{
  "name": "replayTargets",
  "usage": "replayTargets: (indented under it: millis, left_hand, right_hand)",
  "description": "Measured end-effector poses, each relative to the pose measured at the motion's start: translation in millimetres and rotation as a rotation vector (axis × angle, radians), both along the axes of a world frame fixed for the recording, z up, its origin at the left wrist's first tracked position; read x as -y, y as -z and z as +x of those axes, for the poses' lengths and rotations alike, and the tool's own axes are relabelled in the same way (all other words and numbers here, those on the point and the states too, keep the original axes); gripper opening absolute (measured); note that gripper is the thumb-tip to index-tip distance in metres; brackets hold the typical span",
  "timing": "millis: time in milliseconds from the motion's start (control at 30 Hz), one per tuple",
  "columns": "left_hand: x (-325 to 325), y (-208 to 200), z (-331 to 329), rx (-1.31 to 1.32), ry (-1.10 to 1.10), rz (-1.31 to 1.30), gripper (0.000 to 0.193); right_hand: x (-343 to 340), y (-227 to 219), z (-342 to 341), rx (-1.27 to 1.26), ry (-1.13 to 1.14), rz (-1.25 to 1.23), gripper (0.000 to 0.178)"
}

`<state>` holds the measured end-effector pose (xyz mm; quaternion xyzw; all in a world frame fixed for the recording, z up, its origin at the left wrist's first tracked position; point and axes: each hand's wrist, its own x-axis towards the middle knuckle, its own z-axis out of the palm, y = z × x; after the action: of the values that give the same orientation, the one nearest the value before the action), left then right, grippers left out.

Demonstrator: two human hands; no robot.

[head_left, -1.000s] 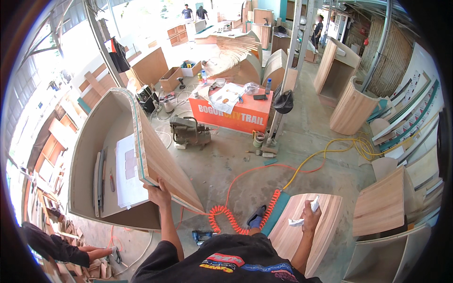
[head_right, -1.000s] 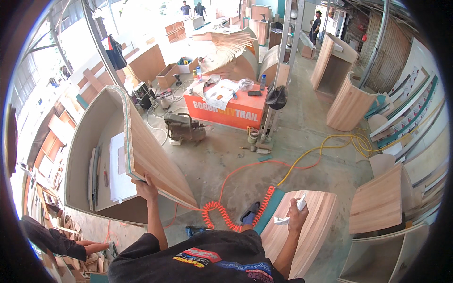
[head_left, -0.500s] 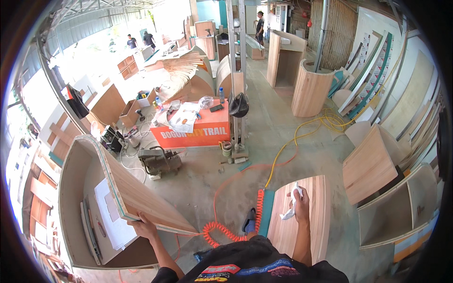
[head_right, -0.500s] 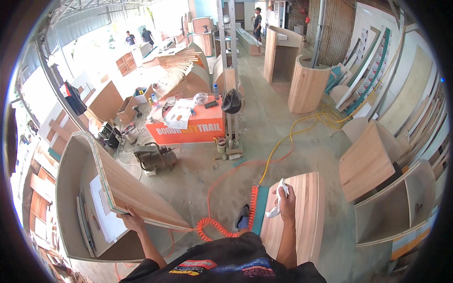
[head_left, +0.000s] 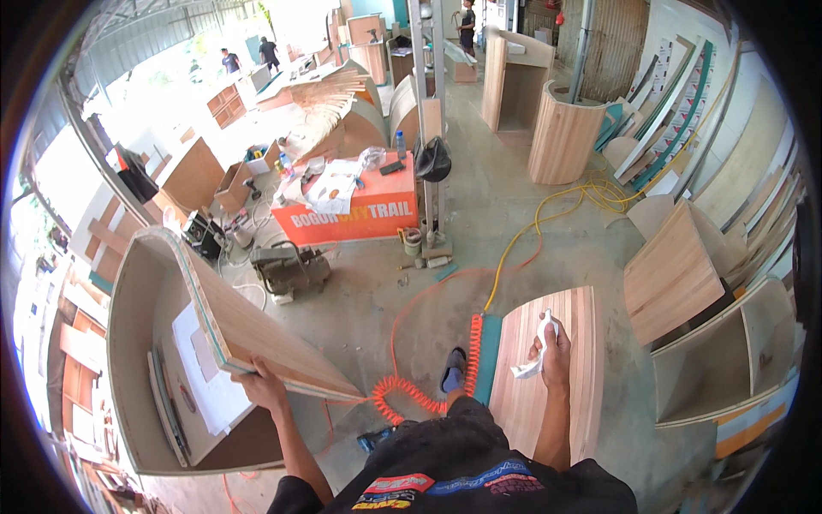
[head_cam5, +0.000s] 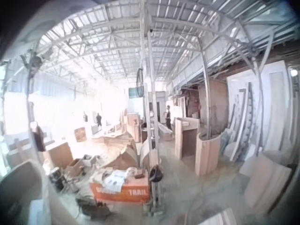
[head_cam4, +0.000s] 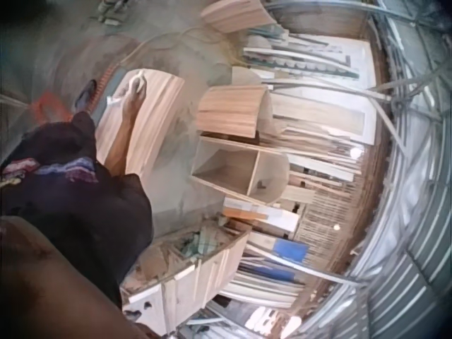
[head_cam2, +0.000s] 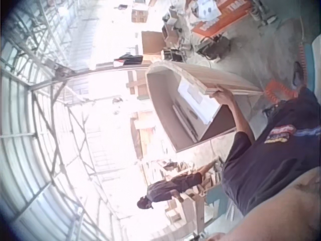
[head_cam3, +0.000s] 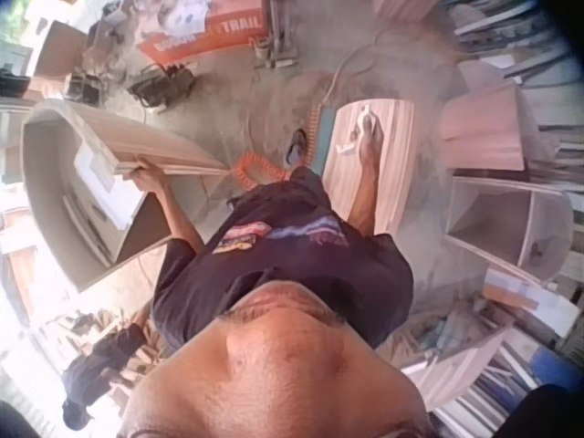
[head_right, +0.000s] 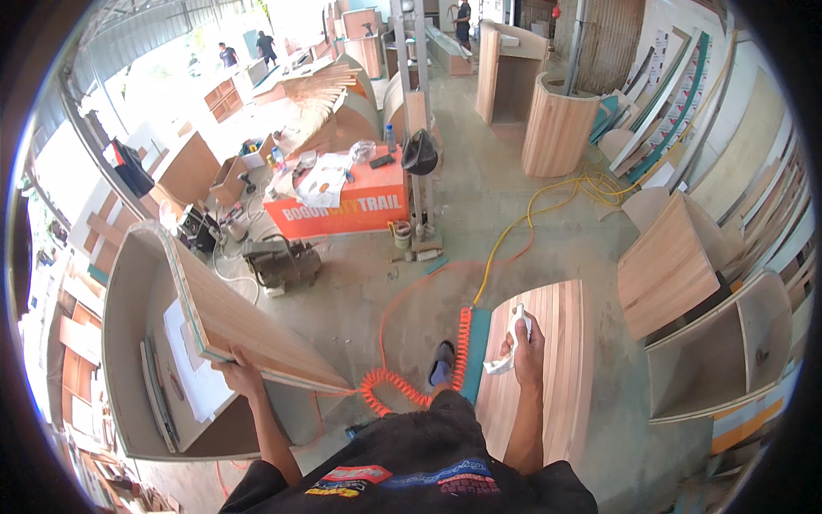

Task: The person assembles a curved wooden furniture component by hand-fitting thin wood strips onto a curved frame, wiping the surfaces with a cloth, and then securing the strips using a pneumatic nail gun.

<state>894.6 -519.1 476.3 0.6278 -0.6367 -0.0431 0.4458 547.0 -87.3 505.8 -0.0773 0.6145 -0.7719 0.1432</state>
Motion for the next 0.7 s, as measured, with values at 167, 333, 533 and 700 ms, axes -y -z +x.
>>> replayTargets:
  millis: [167,333,533,700]
  left_hand:
    - [-3.4,-5.4,-7.2,-0.001,-0.012,0.004,0.058]
    - [6.0,-0.2,-6.1,0.026,-0.052,0.009,0.061]
    - [-3.6,-10.5,-13.5,0.035,-0.02,0.075,0.067]
    - [-2.4,-10.1,2.9,0.156,-0.035,0.126,0.072]
  right_hand:
    - [4.6,-15.0,23.9,0.001,-0.122,0.068,0.04]
    - [4.1,-30.5,36.7,-0.055,-0.109,0.046,0.037]
    - [-29.0,-35.5,29.7,-0.017,0.083,0.057,0.036]
    - [-76.6,-29.3,19.6,0.112,0.397,0.071,0.029]
